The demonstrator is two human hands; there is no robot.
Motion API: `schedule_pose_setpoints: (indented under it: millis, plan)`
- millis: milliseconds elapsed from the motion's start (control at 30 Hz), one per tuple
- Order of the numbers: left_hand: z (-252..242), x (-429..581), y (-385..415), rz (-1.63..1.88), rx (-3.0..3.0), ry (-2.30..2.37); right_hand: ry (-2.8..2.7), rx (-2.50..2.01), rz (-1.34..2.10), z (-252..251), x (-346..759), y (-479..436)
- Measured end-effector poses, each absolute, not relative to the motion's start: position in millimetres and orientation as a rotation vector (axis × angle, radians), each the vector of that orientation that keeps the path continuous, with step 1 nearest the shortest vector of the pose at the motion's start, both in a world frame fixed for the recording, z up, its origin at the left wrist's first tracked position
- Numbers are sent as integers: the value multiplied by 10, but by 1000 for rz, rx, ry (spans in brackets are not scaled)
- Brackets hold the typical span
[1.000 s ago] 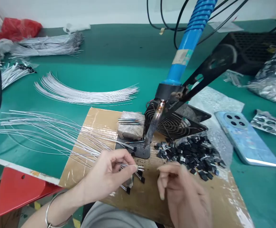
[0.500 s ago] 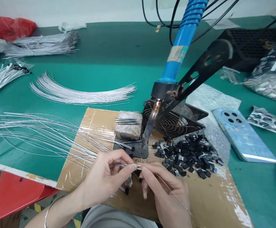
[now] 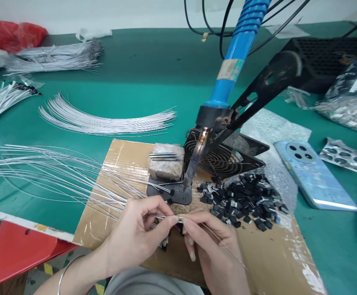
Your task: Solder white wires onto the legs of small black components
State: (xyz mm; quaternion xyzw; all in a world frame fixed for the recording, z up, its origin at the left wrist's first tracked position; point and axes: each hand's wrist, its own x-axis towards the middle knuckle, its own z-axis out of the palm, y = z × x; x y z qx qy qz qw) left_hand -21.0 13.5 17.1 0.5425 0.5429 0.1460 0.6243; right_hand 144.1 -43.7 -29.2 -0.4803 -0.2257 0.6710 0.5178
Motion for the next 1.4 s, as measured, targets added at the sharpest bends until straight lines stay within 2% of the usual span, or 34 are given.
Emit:
schedule_pose_setpoints:
  millis: [267,767,1167,1400]
  plan:
    - [163,-194,142,342,1229,1246,-481,-1142,1742,-290,1494,-397]
    - [45,-104,-39,569,1381,1366,-273,-1138,1587,-223,1317,-357]
    - [52,-52,16,623,1110,1330,-355,-1117,1575,-232,1367,-396]
    - [51,-66,35,641,1161,1351,-528,-1197,1527,-287,1371,-421]
